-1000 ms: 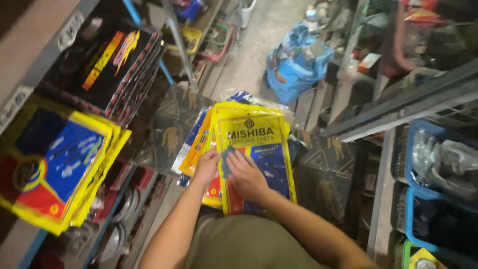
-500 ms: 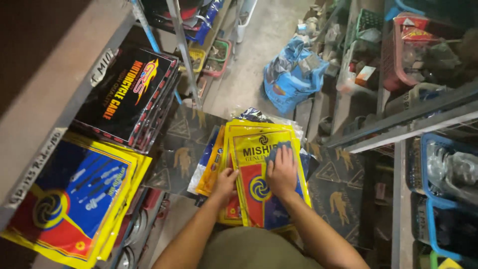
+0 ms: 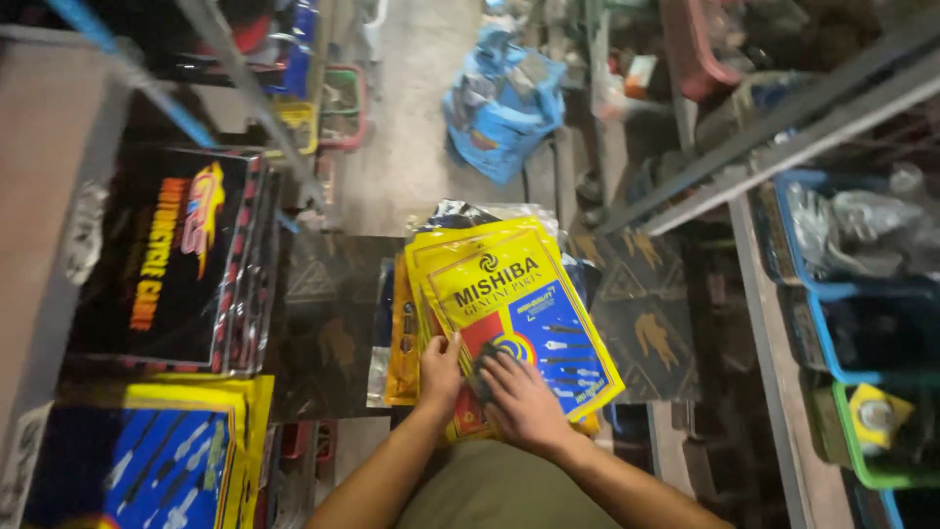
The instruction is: The person wipes the surface of several yellow and blue packaged items with a dark cloth. They repeatedly pick up the packages, wipe them, and place them back on a pile on a table in a cluttered storage area.
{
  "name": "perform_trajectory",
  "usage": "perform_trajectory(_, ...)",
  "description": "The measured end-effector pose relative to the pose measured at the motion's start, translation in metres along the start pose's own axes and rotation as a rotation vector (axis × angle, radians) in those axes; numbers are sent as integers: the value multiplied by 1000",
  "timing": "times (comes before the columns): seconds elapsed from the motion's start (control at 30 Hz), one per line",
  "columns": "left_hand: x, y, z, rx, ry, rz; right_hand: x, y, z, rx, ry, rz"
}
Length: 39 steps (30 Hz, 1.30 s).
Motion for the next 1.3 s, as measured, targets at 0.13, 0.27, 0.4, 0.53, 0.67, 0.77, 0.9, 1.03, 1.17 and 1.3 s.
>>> perform_trajectory(0.13, 12, -9, -26, 50, 124, 35, 63, -29, -41, -87, -219, -180)
perform_trajectory(0.27, 12, -6, -20, 55, 139, 29, 82, -33, -61, -9, -650, -214)
perform_trajectory(0.4, 6, -15, -14, -56, 128, -39, 67, -31, -89, 11, -676, -205)
perform_trajectory(0.53, 6, -10, -11, -100, 110, -44, 30, -23, -121, 46, -673, -140)
perform_trajectory(0.67, 1, -7, -4, 83, 148, -15, -29, -23, -154, 163, -578, -62)
perform_trajectory(0.77, -17, -2, 19, 148, 167, -2, -79, -11, -164, 230, -418, -85)
perform_trajectory(0.9, -4, -2, 1, 187, 191, -22, -126, -15, -154, 314, -199, -147)
perform_trajectory(1.03, 24, -17, -32, 286, 145, -105, -141, -18, -110, 186, 31, -110)
perform_trajectory(1.17, 89, -61, -110, 256, 139, -257, -109, -33, -68, 85, 227, 8)
perform_trajectory(1.3, 40, -36, -42, 278, 71, -389, -43, -26, -36, 74, 328, 141)
Point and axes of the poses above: each hand's wrist, its own x-axis away from the middle knuckle, its own y-axis out of the back of the hand, z = x × y, the point moved 2 cm from there along -x, towards the middle knuckle, and after that the axes turned 7 degrees about z, right-handed, at the moved point
